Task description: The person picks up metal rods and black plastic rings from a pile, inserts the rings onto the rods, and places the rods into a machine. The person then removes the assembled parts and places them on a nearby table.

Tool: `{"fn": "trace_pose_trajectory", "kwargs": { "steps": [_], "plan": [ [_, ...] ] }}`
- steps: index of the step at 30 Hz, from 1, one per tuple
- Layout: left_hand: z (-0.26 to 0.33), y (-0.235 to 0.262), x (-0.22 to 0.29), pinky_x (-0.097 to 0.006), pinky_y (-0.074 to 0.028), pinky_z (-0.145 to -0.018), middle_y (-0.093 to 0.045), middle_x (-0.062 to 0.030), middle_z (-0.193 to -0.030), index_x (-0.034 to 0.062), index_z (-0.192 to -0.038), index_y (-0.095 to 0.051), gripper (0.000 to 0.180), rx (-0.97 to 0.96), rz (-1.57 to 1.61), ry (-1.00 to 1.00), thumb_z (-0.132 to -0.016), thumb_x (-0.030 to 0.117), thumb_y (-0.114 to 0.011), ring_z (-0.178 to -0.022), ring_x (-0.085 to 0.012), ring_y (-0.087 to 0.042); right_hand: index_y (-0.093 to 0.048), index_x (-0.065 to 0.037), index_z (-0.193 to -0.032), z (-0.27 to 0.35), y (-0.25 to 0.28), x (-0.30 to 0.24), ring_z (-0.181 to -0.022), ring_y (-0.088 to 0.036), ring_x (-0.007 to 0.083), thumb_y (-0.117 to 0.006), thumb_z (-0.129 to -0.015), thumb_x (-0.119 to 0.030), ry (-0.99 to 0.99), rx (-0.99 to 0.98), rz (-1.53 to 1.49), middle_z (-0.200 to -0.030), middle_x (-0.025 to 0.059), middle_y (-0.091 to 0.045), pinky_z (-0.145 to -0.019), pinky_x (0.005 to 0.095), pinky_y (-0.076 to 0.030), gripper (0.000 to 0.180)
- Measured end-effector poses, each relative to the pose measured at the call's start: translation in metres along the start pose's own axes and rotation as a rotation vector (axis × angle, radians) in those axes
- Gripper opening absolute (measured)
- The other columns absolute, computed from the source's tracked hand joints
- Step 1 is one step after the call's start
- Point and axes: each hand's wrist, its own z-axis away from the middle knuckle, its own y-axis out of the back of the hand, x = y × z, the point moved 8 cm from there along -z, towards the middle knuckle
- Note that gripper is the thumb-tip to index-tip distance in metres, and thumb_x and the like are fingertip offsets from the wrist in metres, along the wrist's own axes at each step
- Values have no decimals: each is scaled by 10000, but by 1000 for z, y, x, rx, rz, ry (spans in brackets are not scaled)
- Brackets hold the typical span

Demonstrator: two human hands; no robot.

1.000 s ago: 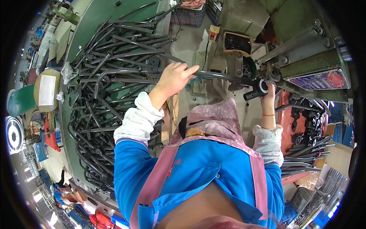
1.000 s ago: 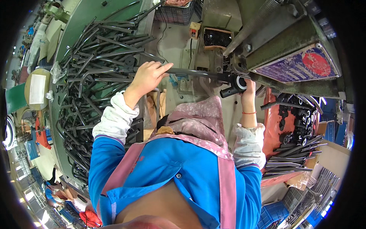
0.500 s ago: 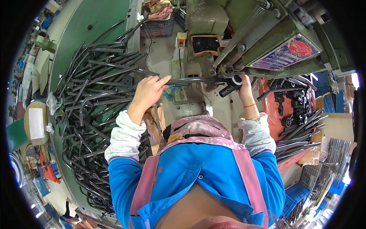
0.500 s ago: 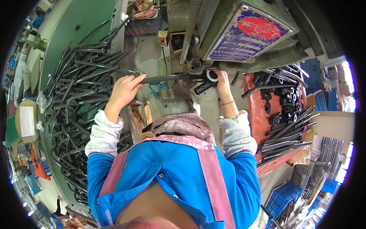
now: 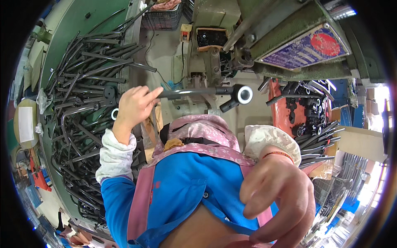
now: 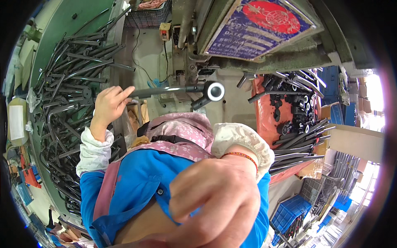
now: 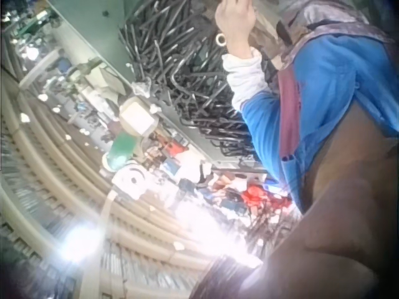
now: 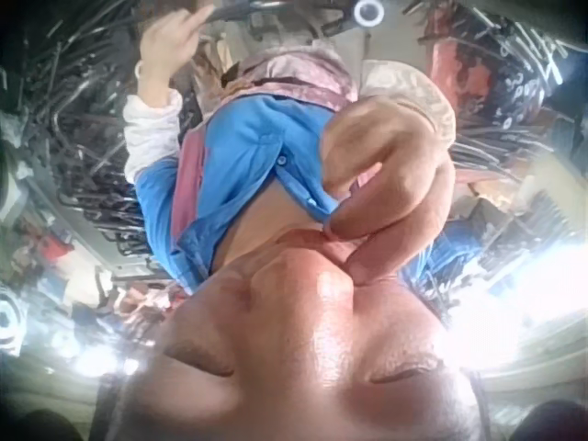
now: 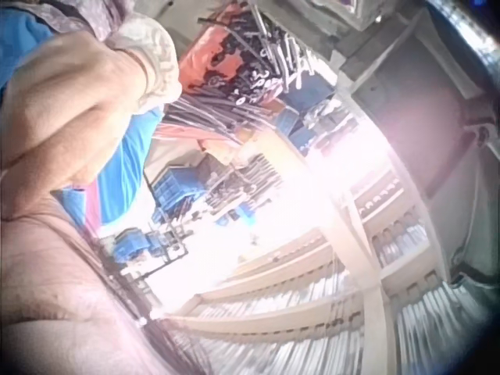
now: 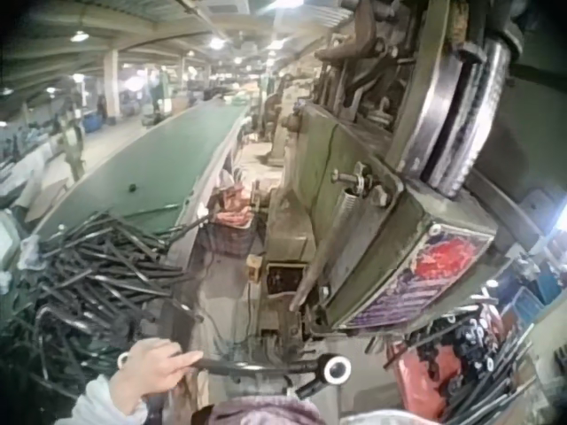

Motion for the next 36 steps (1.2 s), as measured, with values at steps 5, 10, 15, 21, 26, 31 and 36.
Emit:
{"fn": "trace_pose_trajectory", "kwargs": {
  "steps": [5, 10, 15, 21, 26, 31, 36],
  "plan": [
    [16, -16, 10, -379, -498, -614, -545, -38, -733, 183, -1137, -704, 411, -15, 1, 36, -730, 192, -767, -703, -247, -598, -712, -57, -1001, 0, 16, -1, -674, -597, 239, -593, -951, -169, -155, -111, -220, -961, 169, -660, -545, 310, -459, 171],
    [29, -26, 18, -375, -513, -647, -593, -35, -772, 187, -1127, -712, 390, -18, 17, 103, -740, 185, -761, -742, -245, -627, -724, -57, -1026, 24, 45, 3, -740, -648, 278, -601, -967, -208, -348, -199, -337, -985, 168, -669, -587, 349, -513, 204],
    [39, -34, 23, -371, -499, -630, -593, -40, -771, 188, -1147, -707, 402, -46, 57, 177, -750, 200, -767, -739, -249, -625, -703, -8, -971, 169, 147, 31, -769, -677, 281, -726, -904, -287, -1278, -156, 60, -990, 164, -700, -672, 390, -544, 288],
    [40, -37, 23, -380, -484, -595, -576, -45, -720, 191, -1096, -692, 337, -114, 46, 195, -769, 237, -760, -690, -253, -624, -700, -4, -987, 267, 354, 140, -874, -682, 251, -664, -932, -244, -1386, 129, 1347, -932, 128, -701, -763, 398, -526, 249],
    [46, -41, 15, -376, -487, -590, -558, -40, -701, 188, -1048, -677, 261, -125, 52, 179, -793, 222, -721, -677, -248, -622, -716, -46, -968, 206, 343, 247, -868, -649, 337, -711, -826, -194, -1009, -223, 1543, -914, 144, -675, -774, 412, -521, 205],
    [49, -39, 10, -384, -481, -593, -547, -34, -692, 185, -1023, -668, 238, -119, 82, 180, -789, 199, -706, -671, -243, -617, -727, -54, -959, 213, 358, 268, -871, -651, 335, -705, -827, -180, -1132, -259, 1538, -910, 140, -674, -781, 416, -520, 184],
    [50, -39, 6, -384, -484, -591, -560, -38, -700, 186, -1036, -669, 265, -135, 92, 165, -777, 199, -720, -679, -250, -621, -755, -81, -952, 217, 366, 257, -921, -641, 324, -678, -851, -169, -1060, -103, 1548, -930, 131, -665, -823, 413, -516, 154]
  ]
}}
